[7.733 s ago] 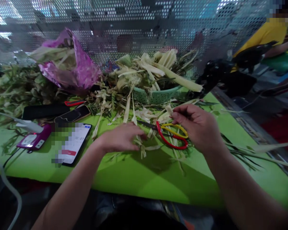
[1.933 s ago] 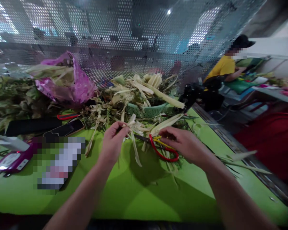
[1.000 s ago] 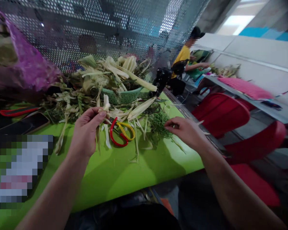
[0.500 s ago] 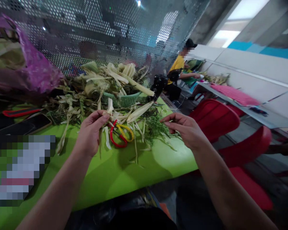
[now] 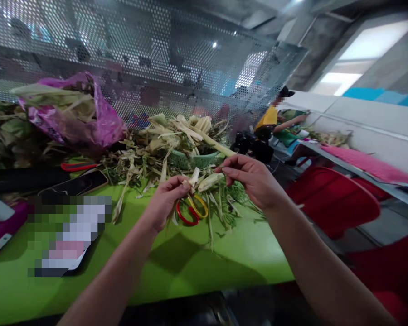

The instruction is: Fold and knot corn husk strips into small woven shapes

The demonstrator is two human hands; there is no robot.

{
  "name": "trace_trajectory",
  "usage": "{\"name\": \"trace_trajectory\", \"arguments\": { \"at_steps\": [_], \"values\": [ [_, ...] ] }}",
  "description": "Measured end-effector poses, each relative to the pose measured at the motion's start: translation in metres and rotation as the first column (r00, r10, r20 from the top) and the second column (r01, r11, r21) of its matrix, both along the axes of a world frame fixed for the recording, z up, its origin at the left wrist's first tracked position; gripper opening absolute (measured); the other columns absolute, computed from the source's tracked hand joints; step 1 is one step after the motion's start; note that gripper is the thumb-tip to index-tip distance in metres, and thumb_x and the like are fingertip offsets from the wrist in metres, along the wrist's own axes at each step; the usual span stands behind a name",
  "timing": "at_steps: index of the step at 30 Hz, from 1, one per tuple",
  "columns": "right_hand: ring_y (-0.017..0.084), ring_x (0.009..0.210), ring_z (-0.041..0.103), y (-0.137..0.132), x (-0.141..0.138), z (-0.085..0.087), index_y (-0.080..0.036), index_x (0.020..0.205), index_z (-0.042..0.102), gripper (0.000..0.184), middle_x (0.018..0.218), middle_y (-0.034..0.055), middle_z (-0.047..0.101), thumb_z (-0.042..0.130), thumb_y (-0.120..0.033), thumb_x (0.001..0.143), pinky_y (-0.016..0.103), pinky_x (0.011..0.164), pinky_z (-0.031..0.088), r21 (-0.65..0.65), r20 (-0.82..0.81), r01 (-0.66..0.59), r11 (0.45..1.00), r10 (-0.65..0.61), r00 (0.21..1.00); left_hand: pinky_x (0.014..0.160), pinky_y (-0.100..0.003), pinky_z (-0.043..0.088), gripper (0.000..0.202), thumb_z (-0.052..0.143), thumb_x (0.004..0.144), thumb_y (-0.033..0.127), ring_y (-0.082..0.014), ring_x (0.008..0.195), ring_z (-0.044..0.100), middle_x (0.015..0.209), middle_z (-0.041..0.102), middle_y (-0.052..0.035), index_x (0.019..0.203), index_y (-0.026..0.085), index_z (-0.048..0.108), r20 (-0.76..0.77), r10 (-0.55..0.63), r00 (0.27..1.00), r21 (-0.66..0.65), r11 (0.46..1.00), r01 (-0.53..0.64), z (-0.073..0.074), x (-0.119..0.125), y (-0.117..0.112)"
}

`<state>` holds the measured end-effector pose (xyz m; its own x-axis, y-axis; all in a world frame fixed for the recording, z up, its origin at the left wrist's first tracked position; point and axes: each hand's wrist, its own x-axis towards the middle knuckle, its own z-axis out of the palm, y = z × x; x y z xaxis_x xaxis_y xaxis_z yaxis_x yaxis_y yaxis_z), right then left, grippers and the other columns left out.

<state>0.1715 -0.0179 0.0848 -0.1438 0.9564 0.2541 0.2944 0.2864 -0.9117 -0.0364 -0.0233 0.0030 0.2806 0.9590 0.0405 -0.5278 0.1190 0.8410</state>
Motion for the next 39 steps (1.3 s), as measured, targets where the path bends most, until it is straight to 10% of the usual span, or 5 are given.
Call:
{"name": "trace_trajectory", "arguments": {
  "at_steps": [7, 14, 25, 32, 39],
  "values": [
    [0.019, 0.079, 0.063, 0.002, 0.034, -0.014, -0.021, 0.081, 0.063, 0.014, 0.082, 0.0021, 0.067, 0.068, -0.033, 0.075, 0.033, 0.073, 0.049, 0.242, 0.164, 0.231, 0.942, -0.275, 0.947, 0.066, -0.020, 0.049, 0.017, 0.077, 0.064, 0.024, -0.0079, 0.065, 0.058, 0.073, 0.064, 0.0023, 0.074, 0.018, 0.065, 0.027, 0.151, 0.988, 0.015, 0.988, -0.151, -0.001, -0.005, 0.006],
    [0.015, 0.064, 0.055, -0.049, 0.082, -0.040, -0.023, 0.111, 0.062, 0.034, 0.112, 0.0081, 0.060, 0.064, -0.020, 0.078, 0.036, 0.074, 0.044, 0.520, 0.602, 0.340, 0.784, -0.619, 0.505, 0.060, -0.019, 0.051, 0.011, 0.074, 0.066, 0.020, -0.0084, 0.062, 0.057, 0.071, 0.063, 0.0014, 0.073, 0.018, 0.066, -0.006, 0.171, 0.985, 0.011, 0.985, -0.171, 0.003, -0.003, 0.004],
    [0.019, 0.072, 0.055, -0.071, 0.051, -0.084, -0.020, 0.074, 0.066, 0.010, 0.078, 0.0036, 0.059, 0.061, -0.027, 0.080, 0.030, 0.065, 0.038, 0.093, 0.783, 0.174, 0.980, -0.180, 0.596, 0.062, -0.019, 0.050, 0.015, 0.076, 0.065, 0.021, -0.0076, 0.063, 0.057, 0.071, 0.063, 0.0022, 0.074, 0.018, 0.065, -0.010, 0.164, 0.986, -0.028, 0.986, -0.164, -0.002, -0.005, 0.007],
    [0.011, 0.056, 0.047, -0.063, 0.060, -0.062, -0.018, 0.077, 0.057, 0.016, 0.073, 0.0015, 0.060, 0.060, -0.033, 0.082, 0.026, 0.054, 0.037, -0.232, 0.240, 0.131, 0.964, -0.074, 0.968, 0.065, -0.018, 0.049, 0.018, 0.078, 0.065, 0.023, -0.0073, 0.064, 0.058, 0.073, 0.064, 0.0021, 0.076, 0.017, 0.065, -0.031, 0.060, 0.998, -0.058, 0.996, -0.062, -0.003, -0.004, 0.006],
    [0.007, 0.051, 0.047, -0.057, 0.035, -0.037, -0.018, 0.084, 0.057, 0.017, 0.069, 0.0003, 0.063, 0.071, -0.025, 0.076, 0.018, 0.042, 0.030, -0.338, -0.203, -0.099, 0.936, 0.031, 0.979, 0.067, -0.018, 0.049, 0.015, 0.076, 0.069, 0.023, -0.0081, 0.067, 0.059, 0.075, 0.065, -0.0001, 0.078, 0.016, 0.067, -0.046, -0.123, 0.991, -0.046, 0.992, 0.121, -0.005, -0.001, 0.001]
  ]
}}
